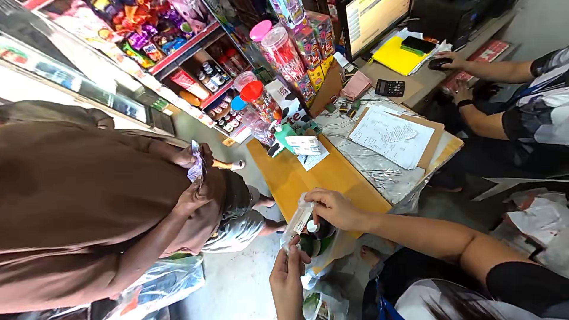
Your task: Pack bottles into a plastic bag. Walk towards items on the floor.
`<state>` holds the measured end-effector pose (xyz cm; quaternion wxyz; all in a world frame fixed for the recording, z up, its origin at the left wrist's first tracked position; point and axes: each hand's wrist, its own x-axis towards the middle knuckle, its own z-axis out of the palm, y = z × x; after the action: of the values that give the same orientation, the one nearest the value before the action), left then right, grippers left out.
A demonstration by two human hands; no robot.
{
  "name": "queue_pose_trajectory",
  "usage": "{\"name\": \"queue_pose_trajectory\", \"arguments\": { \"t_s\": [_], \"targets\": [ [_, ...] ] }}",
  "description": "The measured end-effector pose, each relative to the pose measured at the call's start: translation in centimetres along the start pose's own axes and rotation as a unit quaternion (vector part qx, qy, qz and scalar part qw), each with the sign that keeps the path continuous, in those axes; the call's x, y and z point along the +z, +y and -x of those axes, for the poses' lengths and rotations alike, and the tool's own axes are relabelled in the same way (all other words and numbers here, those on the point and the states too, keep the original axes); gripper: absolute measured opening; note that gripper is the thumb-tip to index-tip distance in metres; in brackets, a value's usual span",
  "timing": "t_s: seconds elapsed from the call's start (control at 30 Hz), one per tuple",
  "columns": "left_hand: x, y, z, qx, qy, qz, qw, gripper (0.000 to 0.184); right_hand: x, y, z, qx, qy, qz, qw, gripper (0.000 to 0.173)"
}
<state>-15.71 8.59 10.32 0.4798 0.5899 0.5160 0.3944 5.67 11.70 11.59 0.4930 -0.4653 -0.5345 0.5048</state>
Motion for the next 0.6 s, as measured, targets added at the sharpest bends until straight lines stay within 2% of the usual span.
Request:
{"name": "queue_pose_trajectory", "arguments": {
  "t_s": [0.17, 0.3, 0.37, 0.43, 0.5, 0.6],
  "targets": [
    [0.3, 0.3, -0.7, -0.019, -0.018, -0.057, 0.998, 0.033, 0.0, 0.5, -0.5, -0.029, -0.082, 0.079, 0.993, 0.032],
    [-0.4, -0.3, -1.0, 0.0, -0.06, -0.162, 0.985, 0.038, -0.4, 0.5, -0.2, -0.035, -0.142, 0.166, 0.975, 0.032],
    [-1.0, -0.8, -0.8, 0.007, -0.05, -0.207, 0.977, 0.037, -0.5, 0.7, 0.1, -0.041, -0.139, 0.209, 0.967, 0.033],
    [-1.6, -1.2, -0.4, 0.015, -0.029, -0.229, 0.973, 0.035, -0.3, 1.4, 0.2, -0.076, -0.098, 0.267, 0.956, 0.034],
    [-1.8, -2.0, -0.2, 0.055, 0.003, -0.263, 0.963, 0.032, -0.3, 2.2, 0.2, -0.096, -0.059, 0.333, 0.936, 0.035],
    [-1.5, -4.0, -0.3, 0.089, 0.026, -0.29, 0.952, 0.026, 0.2, 3.3, -0.2, -0.062, -0.072, 0.39, 0.916, 0.041]
  ]
}}
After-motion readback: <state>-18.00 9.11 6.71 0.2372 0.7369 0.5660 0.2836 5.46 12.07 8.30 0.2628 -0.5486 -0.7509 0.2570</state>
